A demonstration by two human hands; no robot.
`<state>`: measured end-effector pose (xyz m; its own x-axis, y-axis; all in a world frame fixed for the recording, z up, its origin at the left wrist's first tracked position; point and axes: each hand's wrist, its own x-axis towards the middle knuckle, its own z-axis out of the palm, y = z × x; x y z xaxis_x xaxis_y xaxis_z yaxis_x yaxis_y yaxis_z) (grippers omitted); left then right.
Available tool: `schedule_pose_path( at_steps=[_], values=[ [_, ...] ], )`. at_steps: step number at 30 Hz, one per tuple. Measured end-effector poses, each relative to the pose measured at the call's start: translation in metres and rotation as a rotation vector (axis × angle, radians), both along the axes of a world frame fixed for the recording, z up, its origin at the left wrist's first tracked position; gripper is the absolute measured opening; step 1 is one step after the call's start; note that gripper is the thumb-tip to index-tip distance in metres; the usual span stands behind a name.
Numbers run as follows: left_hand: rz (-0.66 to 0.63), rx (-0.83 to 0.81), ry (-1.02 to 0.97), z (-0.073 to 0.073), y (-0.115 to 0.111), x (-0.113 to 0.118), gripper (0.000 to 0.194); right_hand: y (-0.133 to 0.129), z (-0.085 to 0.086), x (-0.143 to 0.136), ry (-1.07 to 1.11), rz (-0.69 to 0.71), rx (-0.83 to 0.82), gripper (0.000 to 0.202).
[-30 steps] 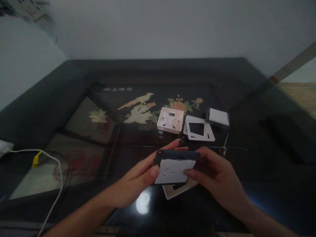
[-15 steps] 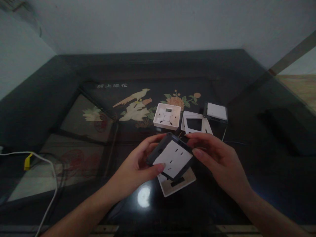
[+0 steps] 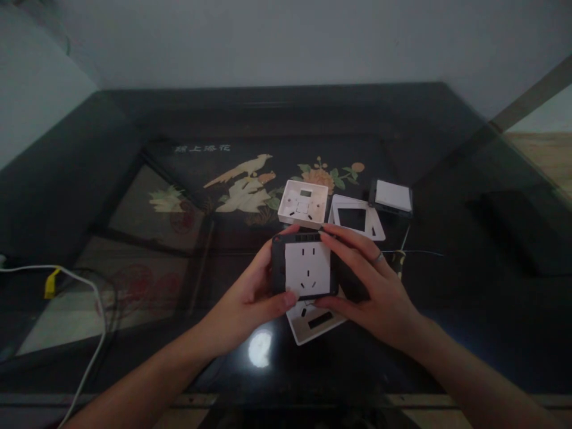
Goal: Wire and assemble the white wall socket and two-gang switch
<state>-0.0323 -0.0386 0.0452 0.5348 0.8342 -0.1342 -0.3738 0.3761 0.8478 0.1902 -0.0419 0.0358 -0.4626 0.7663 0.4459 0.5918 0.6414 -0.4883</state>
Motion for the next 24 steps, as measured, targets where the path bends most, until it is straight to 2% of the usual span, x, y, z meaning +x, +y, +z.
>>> schedule_pose_path(
  at_steps=[5,10,12,17,21,24],
  values=[
    [0.003,0.001,-0.02,-0.002,0.002,-0.002,0.052,0.005,0.003,0.007,-0.008,0.008,-0.009,0.081],
    [0.055,-0.076,0.0,-0.004,0.002,-0.001,0.057,0.005,0.004,0.006,-0.006,0.048,-0.074,0.086],
    [0.038,-0.058,0.001,-0.004,0.003,0.0,0.059,0.004,0.005,0.006,0.01,0.046,-0.096,0.088],
    [-0.012,-0.016,0.03,-0.003,0.003,0.0,0.064,0.003,0.008,0.006,-0.015,0.046,-0.21,0.11],
    [-0.05,0.012,0.055,0.002,0.002,0.0,0.065,0.002,0.007,0.006,-0.03,0.006,-0.204,0.109],
    [-0.124,0.015,0.028,0.007,-0.001,-0.002,0.07,0.001,0.007,0.004,-0.032,0.01,-0.183,0.108]
  ],
)
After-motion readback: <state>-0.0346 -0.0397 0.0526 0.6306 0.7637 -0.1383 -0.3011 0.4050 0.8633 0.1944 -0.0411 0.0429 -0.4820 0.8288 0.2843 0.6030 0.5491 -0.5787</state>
